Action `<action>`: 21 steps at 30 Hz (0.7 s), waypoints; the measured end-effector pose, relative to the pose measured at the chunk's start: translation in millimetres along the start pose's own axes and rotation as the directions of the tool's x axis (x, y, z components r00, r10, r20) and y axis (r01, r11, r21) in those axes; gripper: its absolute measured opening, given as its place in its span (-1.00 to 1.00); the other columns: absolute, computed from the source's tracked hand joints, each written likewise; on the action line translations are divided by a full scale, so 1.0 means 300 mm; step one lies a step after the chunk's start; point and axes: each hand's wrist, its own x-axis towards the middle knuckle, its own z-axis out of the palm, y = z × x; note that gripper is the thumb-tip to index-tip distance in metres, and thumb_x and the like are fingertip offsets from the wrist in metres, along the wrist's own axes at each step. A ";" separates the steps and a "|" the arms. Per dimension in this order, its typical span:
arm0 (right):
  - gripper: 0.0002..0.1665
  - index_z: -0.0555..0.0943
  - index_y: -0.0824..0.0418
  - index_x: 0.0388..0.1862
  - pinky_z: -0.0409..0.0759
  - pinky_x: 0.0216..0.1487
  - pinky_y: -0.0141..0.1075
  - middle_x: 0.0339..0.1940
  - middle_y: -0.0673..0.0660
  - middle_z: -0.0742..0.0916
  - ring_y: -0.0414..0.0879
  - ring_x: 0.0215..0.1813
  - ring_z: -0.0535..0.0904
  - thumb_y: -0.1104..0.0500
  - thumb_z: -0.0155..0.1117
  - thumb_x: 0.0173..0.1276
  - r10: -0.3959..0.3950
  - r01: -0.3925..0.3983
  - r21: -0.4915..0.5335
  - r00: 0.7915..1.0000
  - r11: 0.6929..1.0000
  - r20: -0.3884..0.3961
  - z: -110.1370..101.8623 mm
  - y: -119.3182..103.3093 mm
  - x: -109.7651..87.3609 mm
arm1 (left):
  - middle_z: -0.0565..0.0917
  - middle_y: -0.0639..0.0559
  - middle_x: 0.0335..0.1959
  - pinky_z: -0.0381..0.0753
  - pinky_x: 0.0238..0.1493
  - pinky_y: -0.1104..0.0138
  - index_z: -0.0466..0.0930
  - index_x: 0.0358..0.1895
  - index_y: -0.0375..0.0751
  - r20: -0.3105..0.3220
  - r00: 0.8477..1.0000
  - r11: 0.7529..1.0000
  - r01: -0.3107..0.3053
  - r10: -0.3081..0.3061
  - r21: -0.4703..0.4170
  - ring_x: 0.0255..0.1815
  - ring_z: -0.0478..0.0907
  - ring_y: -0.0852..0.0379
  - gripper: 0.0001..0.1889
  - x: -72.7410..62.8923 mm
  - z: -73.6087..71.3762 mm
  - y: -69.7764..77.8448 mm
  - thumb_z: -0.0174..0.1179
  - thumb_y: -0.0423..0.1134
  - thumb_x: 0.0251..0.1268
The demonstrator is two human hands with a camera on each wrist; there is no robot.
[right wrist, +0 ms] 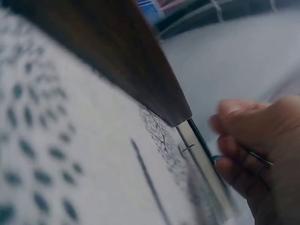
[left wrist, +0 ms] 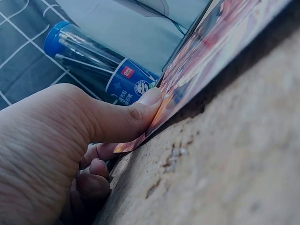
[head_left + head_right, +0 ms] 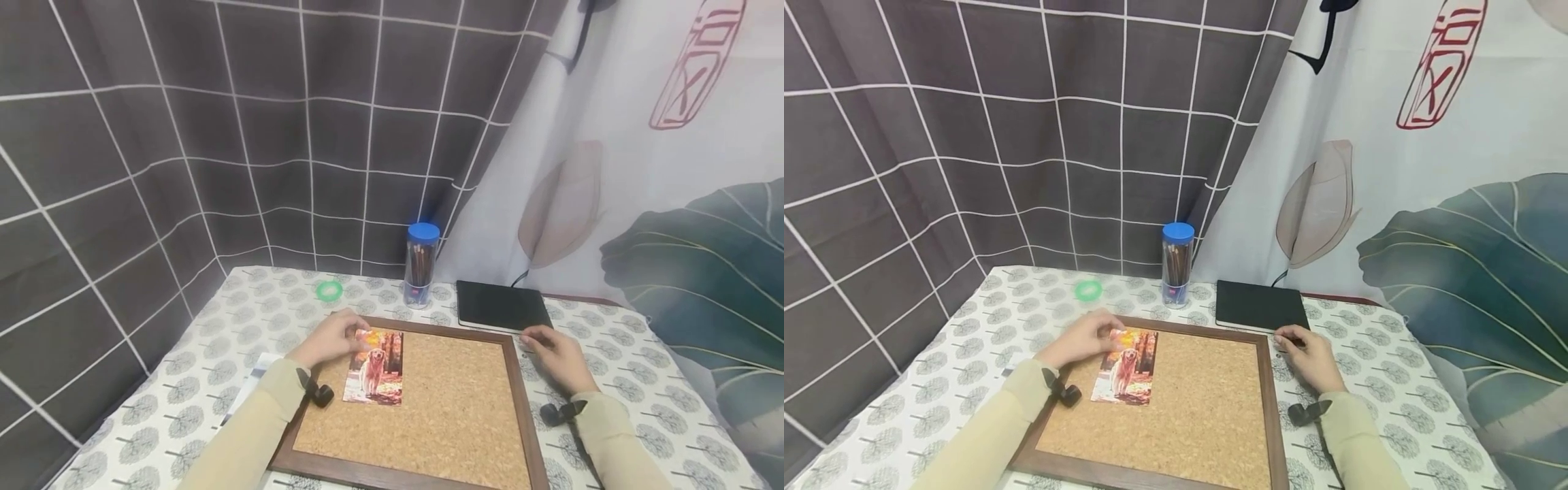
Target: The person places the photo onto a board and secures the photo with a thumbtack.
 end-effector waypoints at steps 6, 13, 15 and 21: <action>-0.86 0.70 0.05 -0.11 0.67 -0.06 -0.05 -0.18 0.00 0.80 0.02 -0.11 0.74 0.06 0.30 0.46 -0.102 0.100 0.029 0.992 0.995 0.073 -0.033 -0.137 0.082 | 0.58 0.25 -0.08 0.53 0.09 0.07 0.69 -0.05 0.12 -0.018 1.000 1.000 0.002 -0.002 -0.019 -0.04 0.52 0.17 -0.63 -0.008 0.008 -0.012 0.48 0.05 0.06; -0.91 0.74 0.06 -0.18 0.65 -0.10 -0.36 -0.23 -0.11 0.78 -0.21 -0.19 0.70 0.11 0.40 0.37 -0.240 0.201 0.212 0.953 0.956 0.183 0.074 -0.385 0.203 | 0.60 0.21 -0.10 0.54 0.07 0.10 0.70 -0.08 0.08 -0.005 1.000 1.000 -0.002 0.002 -0.002 -0.07 0.52 0.15 -0.66 -0.021 0.012 -0.021 0.48 0.04 0.07; -0.89 0.75 0.06 -0.17 0.66 -0.07 -0.31 -0.21 -0.10 0.78 -0.21 -0.18 0.69 0.09 0.40 0.37 -0.247 0.193 0.251 0.947 0.949 0.205 0.133 -0.453 0.229 | 0.61 0.21 -0.10 0.54 0.08 0.09 0.70 -0.09 0.07 -0.007 1.000 1.000 -0.020 0.020 0.012 -0.06 0.53 0.15 -0.65 -0.015 0.008 -0.023 0.48 0.06 0.07; -0.87 0.73 0.07 -0.14 0.63 0.00 -0.14 -0.19 -0.05 0.77 -0.15 -0.14 0.67 0.10 0.38 0.37 -0.219 0.090 0.370 0.920 0.925 0.325 0.346 -0.606 0.258 | 0.60 0.21 -0.09 0.53 0.10 0.10 0.71 -0.07 0.06 0.000 0.999 0.999 -0.035 0.035 0.035 -0.05 0.53 0.15 -0.62 0.003 -0.003 -0.020 0.47 0.11 0.07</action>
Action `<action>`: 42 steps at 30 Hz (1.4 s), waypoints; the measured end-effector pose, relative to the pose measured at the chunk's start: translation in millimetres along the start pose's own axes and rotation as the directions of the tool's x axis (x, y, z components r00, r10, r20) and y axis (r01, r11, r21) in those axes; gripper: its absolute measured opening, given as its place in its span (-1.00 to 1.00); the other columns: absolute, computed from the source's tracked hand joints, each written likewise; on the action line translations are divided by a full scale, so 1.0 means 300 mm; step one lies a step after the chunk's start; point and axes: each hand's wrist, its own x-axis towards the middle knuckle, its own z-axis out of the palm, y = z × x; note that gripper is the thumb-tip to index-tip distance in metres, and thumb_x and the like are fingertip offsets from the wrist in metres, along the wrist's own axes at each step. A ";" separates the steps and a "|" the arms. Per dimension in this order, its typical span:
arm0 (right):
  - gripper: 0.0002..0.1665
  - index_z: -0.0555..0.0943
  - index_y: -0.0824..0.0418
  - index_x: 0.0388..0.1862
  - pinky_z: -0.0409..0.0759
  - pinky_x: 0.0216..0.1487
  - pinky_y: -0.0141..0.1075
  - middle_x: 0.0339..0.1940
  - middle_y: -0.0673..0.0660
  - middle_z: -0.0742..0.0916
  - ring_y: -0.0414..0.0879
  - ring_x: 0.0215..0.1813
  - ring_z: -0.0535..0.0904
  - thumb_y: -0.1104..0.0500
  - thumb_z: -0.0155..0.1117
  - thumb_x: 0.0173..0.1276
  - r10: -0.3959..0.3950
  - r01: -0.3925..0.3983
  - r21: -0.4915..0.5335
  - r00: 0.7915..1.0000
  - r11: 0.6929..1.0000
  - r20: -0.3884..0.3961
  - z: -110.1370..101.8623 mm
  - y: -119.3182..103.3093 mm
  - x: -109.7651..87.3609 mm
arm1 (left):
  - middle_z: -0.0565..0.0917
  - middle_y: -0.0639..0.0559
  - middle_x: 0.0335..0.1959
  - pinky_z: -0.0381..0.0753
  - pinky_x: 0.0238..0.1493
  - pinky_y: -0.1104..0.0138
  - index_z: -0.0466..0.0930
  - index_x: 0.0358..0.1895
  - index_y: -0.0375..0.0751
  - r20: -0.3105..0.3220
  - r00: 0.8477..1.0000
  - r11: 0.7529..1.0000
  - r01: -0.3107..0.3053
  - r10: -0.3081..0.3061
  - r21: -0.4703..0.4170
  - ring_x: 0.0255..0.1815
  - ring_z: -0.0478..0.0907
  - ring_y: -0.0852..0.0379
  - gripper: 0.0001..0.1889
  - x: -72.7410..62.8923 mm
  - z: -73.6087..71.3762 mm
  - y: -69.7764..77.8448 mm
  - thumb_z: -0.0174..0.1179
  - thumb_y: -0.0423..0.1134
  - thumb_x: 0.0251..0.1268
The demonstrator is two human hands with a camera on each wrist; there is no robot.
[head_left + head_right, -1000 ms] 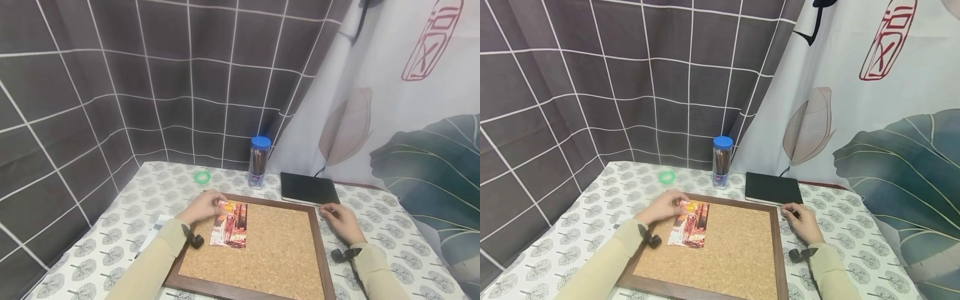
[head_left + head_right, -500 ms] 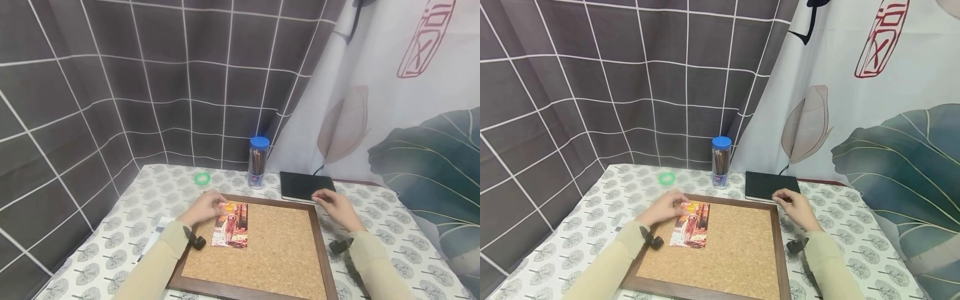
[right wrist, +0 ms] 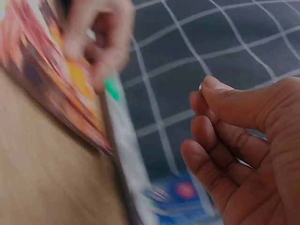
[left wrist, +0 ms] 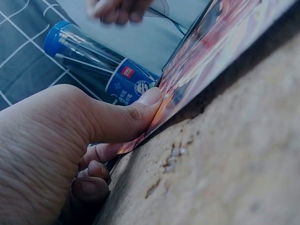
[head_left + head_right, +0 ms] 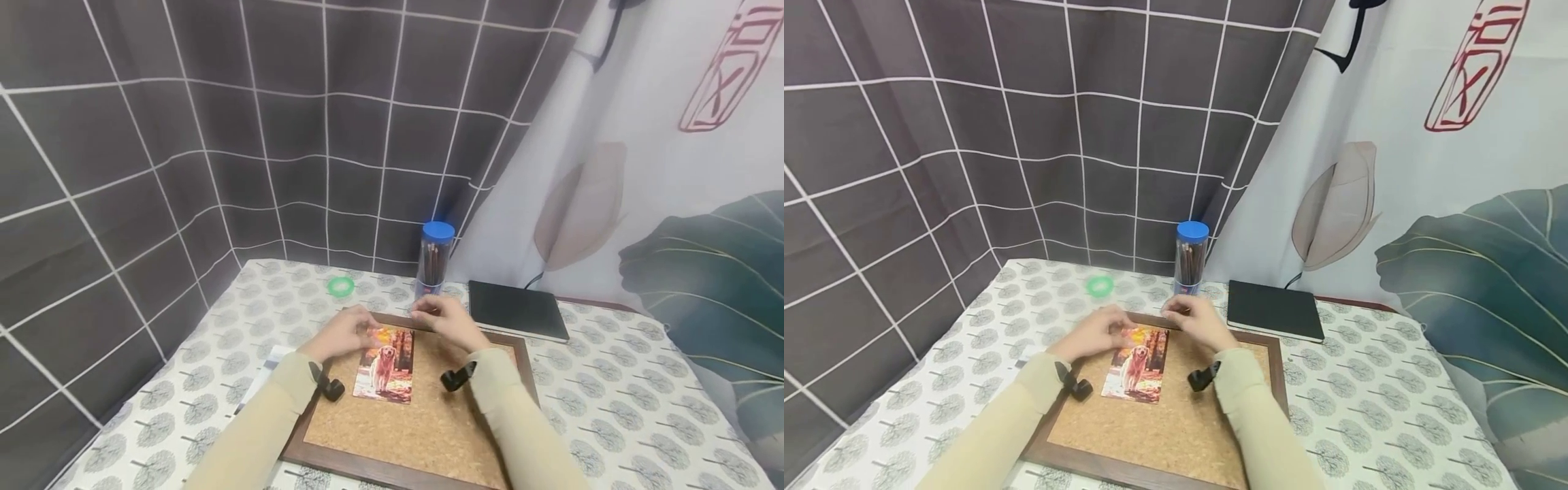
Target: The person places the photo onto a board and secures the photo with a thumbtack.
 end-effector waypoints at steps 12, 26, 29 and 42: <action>-0.93 0.71 0.03 -0.25 0.56 0.05 -0.21 -0.27 -0.16 0.74 -0.24 -0.15 0.62 0.08 0.38 0.37 -0.017 0.020 -0.044 0.998 0.999 0.065 0.203 0.067 0.017 | 0.59 0.16 -0.13 0.53 0.08 0.07 0.72 -0.08 0.02 -0.002 1.000 1.000 0.001 -0.001 -0.014 -0.08 0.52 0.11 -0.65 0.006 -0.007 0.004 0.49 -0.01 0.06; -0.93 0.70 0.06 -0.32 0.56 0.10 -0.14 -0.21 -0.07 0.71 -0.15 -0.11 0.60 0.11 0.42 0.33 -0.014 0.012 -0.124 1.000 0.992 -0.012 0.227 0.061 0.013 | 0.63 0.12 -0.07 0.50 0.18 0.03 0.72 -0.09 -0.02 -0.001 1.000 1.000 0.008 -0.008 0.001 0.02 0.55 0.06 -0.64 0.006 -0.007 0.008 0.50 0.00 0.05; -0.93 0.70 0.06 -0.32 0.57 0.07 -0.14 -0.23 -0.07 0.69 -0.16 -0.15 0.59 0.11 0.42 0.33 -0.005 0.004 -0.139 1.000 0.990 -0.009 0.228 0.059 0.014 | 0.63 0.12 -0.07 0.50 0.18 0.04 0.72 -0.09 -0.01 -0.004 1.000 1.000 0.005 -0.005 -0.002 0.02 0.55 0.07 -0.64 0.007 -0.007 0.007 0.50 0.00 0.06; -0.92 0.70 0.05 -0.36 0.56 -0.03 -0.17 -0.31 -0.07 0.63 -0.16 -0.21 0.54 0.12 0.44 0.32 0.023 -0.021 -0.191 1.000 0.981 0.008 0.227 0.042 0.017 | 0.61 0.16 -0.11 0.52 0.13 0.09 0.72 -0.10 -0.01 0.000 1.000 1.000 0.003 -0.003 0.007 -0.04 0.53 0.12 -0.65 0.002 -0.011 0.013 0.50 -0.01 0.05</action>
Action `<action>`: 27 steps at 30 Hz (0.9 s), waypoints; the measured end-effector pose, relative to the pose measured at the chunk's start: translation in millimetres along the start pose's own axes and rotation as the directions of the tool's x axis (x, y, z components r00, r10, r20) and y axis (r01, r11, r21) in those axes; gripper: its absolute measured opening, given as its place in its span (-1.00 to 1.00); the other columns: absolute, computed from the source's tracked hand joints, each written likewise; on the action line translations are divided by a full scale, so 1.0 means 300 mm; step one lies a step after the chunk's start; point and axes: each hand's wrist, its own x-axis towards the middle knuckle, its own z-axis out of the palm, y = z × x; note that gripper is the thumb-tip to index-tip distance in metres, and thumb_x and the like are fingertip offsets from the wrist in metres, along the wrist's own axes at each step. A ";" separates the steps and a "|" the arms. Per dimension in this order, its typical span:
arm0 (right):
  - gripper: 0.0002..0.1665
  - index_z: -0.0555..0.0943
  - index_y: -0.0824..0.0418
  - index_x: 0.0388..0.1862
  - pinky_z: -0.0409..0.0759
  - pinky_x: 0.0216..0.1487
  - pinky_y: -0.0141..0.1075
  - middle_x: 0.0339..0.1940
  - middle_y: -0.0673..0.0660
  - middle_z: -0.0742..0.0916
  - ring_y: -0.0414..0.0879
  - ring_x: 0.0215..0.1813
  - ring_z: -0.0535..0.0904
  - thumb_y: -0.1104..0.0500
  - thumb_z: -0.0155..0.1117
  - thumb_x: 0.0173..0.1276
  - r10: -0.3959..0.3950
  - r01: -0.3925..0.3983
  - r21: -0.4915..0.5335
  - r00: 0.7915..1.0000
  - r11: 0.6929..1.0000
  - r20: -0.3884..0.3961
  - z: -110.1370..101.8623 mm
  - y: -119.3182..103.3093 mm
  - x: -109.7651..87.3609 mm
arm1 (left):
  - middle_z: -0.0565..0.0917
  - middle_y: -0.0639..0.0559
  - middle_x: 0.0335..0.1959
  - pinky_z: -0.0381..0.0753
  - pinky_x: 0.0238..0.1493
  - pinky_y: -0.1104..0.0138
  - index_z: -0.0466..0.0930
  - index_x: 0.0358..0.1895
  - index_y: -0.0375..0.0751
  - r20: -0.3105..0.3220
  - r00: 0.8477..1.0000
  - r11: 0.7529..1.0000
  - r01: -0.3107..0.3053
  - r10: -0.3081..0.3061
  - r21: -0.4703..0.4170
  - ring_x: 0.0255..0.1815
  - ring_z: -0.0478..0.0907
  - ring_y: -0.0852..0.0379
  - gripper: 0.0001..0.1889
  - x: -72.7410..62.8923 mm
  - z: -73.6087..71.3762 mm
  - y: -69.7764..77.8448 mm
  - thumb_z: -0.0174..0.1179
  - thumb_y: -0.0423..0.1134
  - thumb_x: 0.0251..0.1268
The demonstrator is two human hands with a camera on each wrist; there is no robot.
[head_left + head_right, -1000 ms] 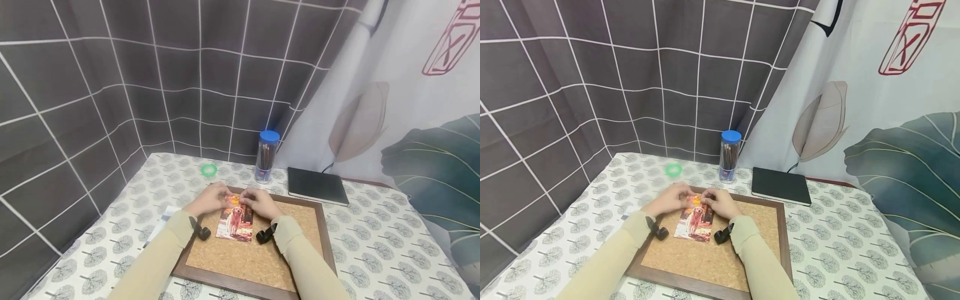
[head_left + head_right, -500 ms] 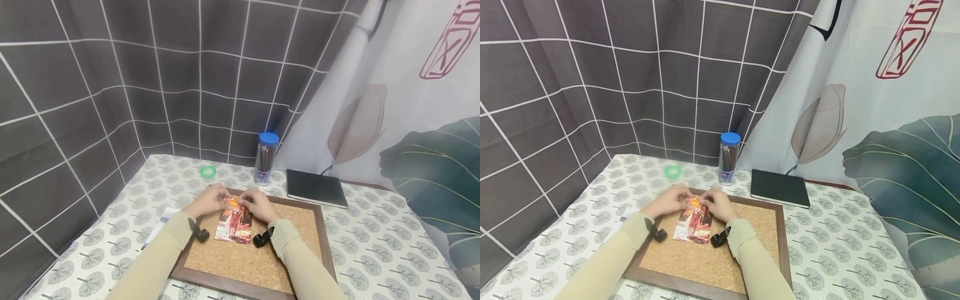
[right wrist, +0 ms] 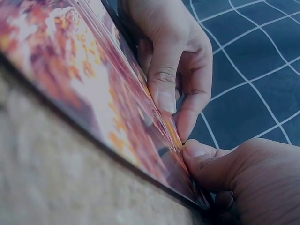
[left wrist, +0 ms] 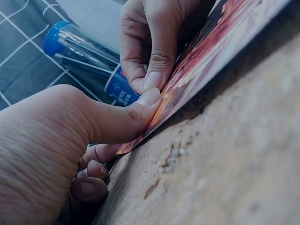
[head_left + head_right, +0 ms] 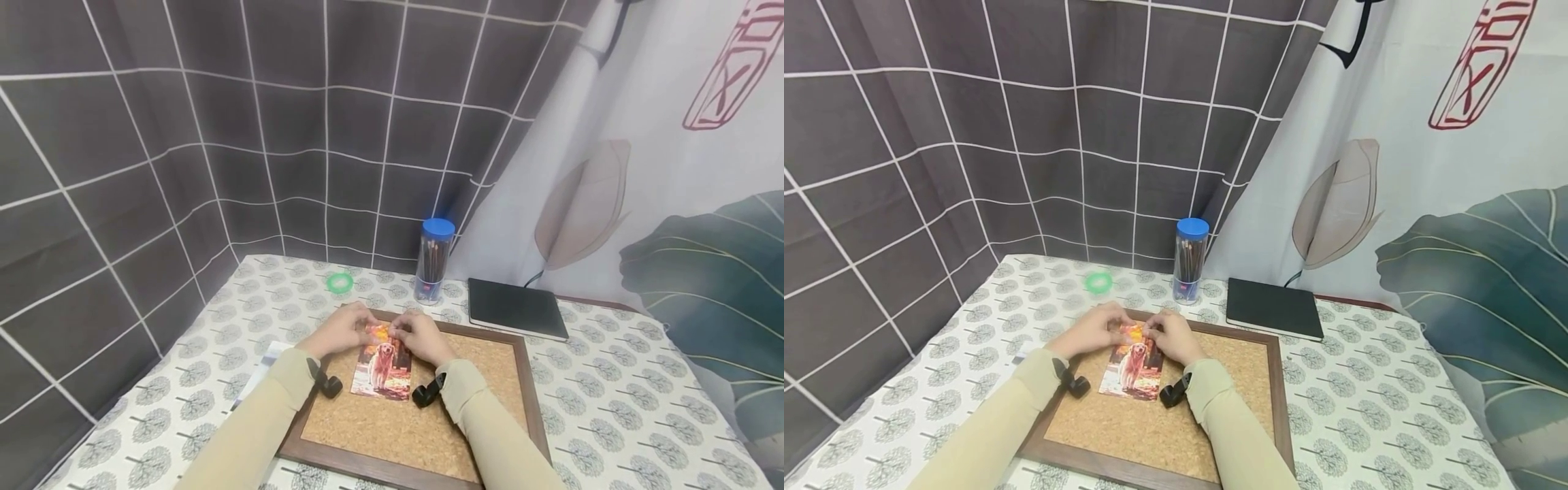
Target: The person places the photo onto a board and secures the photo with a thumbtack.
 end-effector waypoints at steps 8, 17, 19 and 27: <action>-0.93 0.74 0.09 -0.39 0.55 -0.09 -0.20 -0.37 -0.06 0.62 -0.18 -0.29 0.53 0.14 0.46 0.27 0.038 -0.038 0.007 0.999 0.999 0.005 0.005 -0.004 0.010 | 0.61 0.15 -0.12 0.53 0.11 0.10 0.71 -0.11 -0.01 0.000 1.000 1.000 -0.001 0.001 -0.012 -0.06 0.53 0.13 -0.66 -0.003 0.001 -0.003 0.50 -0.01 0.06; -0.93 0.76 0.13 -0.40 0.55 -0.11 -0.18 -0.41 -0.04 0.60 -0.17 -0.29 0.50 0.17 0.47 0.26 0.093 -0.093 0.018 0.996 0.996 0.001 0.007 -0.013 0.016 | 0.62 0.17 -0.13 0.53 0.10 0.09 0.71 -0.12 0.01 -0.008 1.000 1.000 0.001 -0.001 -0.030 -0.07 0.53 0.15 -0.67 -0.005 0.008 -0.006 0.50 -0.01 0.06; -0.93 0.76 0.14 -0.39 0.56 -0.08 -0.16 -0.40 -0.04 0.61 -0.17 -0.27 0.51 0.17 0.47 0.26 0.104 -0.104 0.021 0.995 0.994 0.001 0.009 -0.012 0.016 | 0.62 0.17 -0.11 0.53 0.10 0.09 0.70 -0.12 0.01 -0.008 1.000 1.000 0.003 -0.003 -0.025 -0.06 0.53 0.15 -0.67 -0.005 0.011 -0.009 0.50 -0.01 0.06; -0.93 0.76 0.11 -0.39 0.54 -0.12 -0.19 -0.40 -0.04 0.61 -0.17 -0.29 0.50 0.16 0.46 0.28 0.093 -0.093 0.018 0.996 0.996 0.006 0.002 -0.007 0.021 | 0.62 0.17 -0.13 0.53 0.09 0.08 0.71 -0.11 0.00 -0.016 1.000 1.000 -0.017 0.017 -0.015 -0.07 0.53 0.14 -0.65 0.000 0.007 -0.005 0.50 0.02 0.05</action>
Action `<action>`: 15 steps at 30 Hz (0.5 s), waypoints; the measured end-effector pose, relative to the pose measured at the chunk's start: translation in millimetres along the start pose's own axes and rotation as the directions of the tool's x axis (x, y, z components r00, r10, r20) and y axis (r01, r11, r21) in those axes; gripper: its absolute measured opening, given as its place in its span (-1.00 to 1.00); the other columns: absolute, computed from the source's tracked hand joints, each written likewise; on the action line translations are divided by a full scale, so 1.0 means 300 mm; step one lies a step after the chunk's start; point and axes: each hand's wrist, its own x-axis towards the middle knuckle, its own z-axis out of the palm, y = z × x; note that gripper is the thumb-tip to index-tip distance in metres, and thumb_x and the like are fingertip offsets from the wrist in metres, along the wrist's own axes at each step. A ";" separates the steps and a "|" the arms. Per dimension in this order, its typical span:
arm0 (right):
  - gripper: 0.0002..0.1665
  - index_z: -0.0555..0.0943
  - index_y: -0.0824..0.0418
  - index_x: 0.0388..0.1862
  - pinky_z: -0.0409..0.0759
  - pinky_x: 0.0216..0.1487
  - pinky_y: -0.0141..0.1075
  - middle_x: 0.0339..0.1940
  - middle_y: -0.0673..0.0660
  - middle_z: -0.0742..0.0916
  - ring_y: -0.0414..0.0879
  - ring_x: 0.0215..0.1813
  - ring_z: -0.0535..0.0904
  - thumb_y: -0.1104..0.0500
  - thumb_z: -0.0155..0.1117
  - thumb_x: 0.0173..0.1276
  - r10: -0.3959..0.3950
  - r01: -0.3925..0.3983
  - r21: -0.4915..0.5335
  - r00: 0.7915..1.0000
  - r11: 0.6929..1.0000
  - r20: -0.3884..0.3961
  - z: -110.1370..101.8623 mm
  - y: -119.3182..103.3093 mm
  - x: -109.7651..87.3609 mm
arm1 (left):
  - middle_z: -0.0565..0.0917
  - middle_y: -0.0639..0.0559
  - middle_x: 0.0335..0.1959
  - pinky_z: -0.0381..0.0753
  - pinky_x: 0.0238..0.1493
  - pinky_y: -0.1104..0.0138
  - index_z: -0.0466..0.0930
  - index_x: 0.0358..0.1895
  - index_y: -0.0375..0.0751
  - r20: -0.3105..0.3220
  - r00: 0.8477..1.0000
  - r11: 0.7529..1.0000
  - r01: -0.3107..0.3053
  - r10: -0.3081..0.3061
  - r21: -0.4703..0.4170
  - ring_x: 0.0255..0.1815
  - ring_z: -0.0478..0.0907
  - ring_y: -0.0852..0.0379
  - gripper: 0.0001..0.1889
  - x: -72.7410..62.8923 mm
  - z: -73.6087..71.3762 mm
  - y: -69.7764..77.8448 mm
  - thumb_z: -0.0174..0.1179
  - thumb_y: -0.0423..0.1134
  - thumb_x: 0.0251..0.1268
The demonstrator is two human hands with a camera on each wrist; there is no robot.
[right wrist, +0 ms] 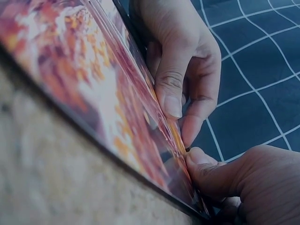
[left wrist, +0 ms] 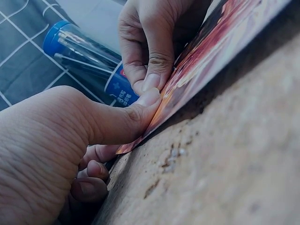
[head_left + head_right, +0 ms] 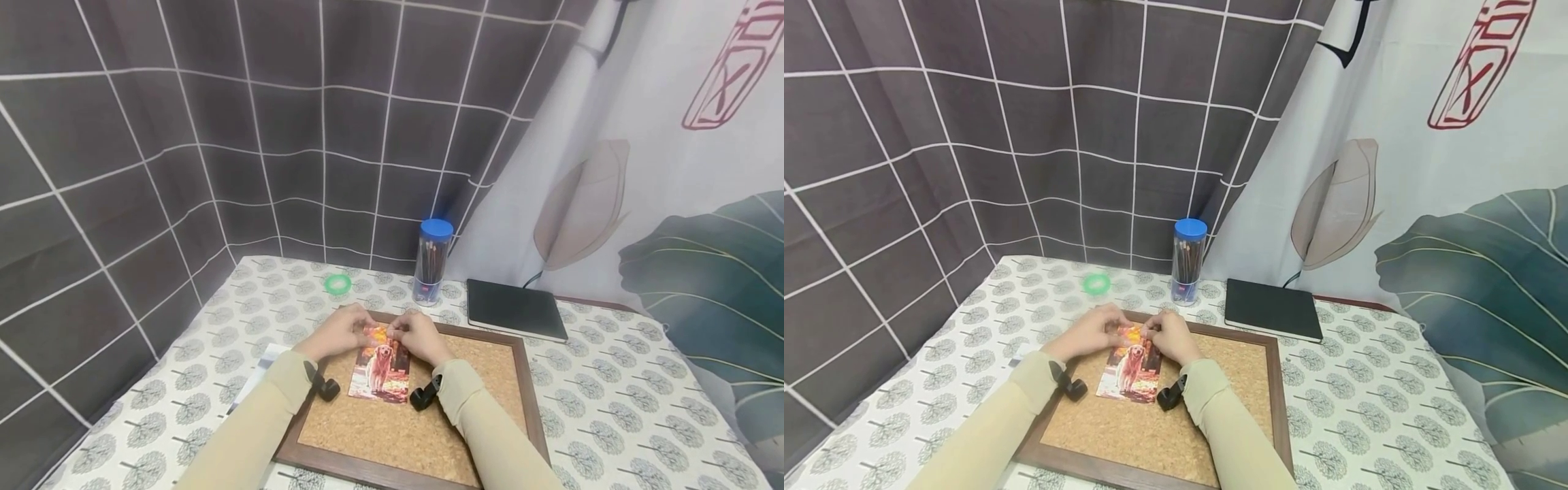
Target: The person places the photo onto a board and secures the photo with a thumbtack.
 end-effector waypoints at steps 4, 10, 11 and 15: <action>-0.92 0.74 0.07 -0.42 0.52 -0.18 -0.22 -0.41 -0.04 0.58 -0.18 -0.31 0.48 0.17 0.44 0.29 -0.008 0.008 0.000 1.000 1.000 0.004 -0.002 -0.002 -0.001 | 0.61 0.19 -0.14 0.53 0.10 0.09 0.71 -0.11 0.02 0.000 1.000 1.000 -0.004 0.004 0.001 -0.07 0.53 0.16 -0.66 0.003 0.002 -0.008 0.50 0.02 0.05; -0.92 0.74 0.08 -0.42 0.51 -0.18 -0.22 -0.41 -0.02 0.58 -0.17 -0.32 0.47 0.18 0.45 0.28 -0.006 0.005 0.017 1.000 1.000 0.005 -0.002 -0.002 -0.002 | 0.61 0.20 -0.14 0.54 0.09 0.08 0.71 -0.12 0.04 -0.003 1.000 1.000 -0.008 0.008 -0.004 -0.07 0.53 0.16 -0.66 0.005 0.005 -0.017 0.50 0.02 0.04; -0.92 0.74 0.09 -0.41 0.51 -0.18 -0.23 -0.41 -0.02 0.57 -0.17 -0.32 0.48 0.18 0.45 0.28 -0.006 0.005 0.019 1.000 1.000 0.005 -0.003 -0.003 -0.003 | 0.61 0.20 -0.14 0.54 0.08 0.08 0.71 -0.12 0.04 -0.004 1.000 1.000 -0.010 0.010 -0.005 -0.08 0.53 0.16 -0.66 0.006 0.005 -0.017 0.50 0.03 0.04; -0.92 0.74 0.09 -0.41 0.51 -0.21 -0.24 -0.40 -0.01 0.57 -0.16 -0.32 0.48 0.16 0.44 0.30 0.002 -0.002 0.023 1.000 1.000 0.011 -0.003 -0.004 -0.009 | 0.61 0.21 -0.14 0.54 0.08 0.09 0.71 -0.12 0.03 0.001 1.000 1.000 -0.009 0.009 -0.005 -0.08 0.53 0.17 -0.65 0.005 0.004 -0.015 0.50 0.03 0.05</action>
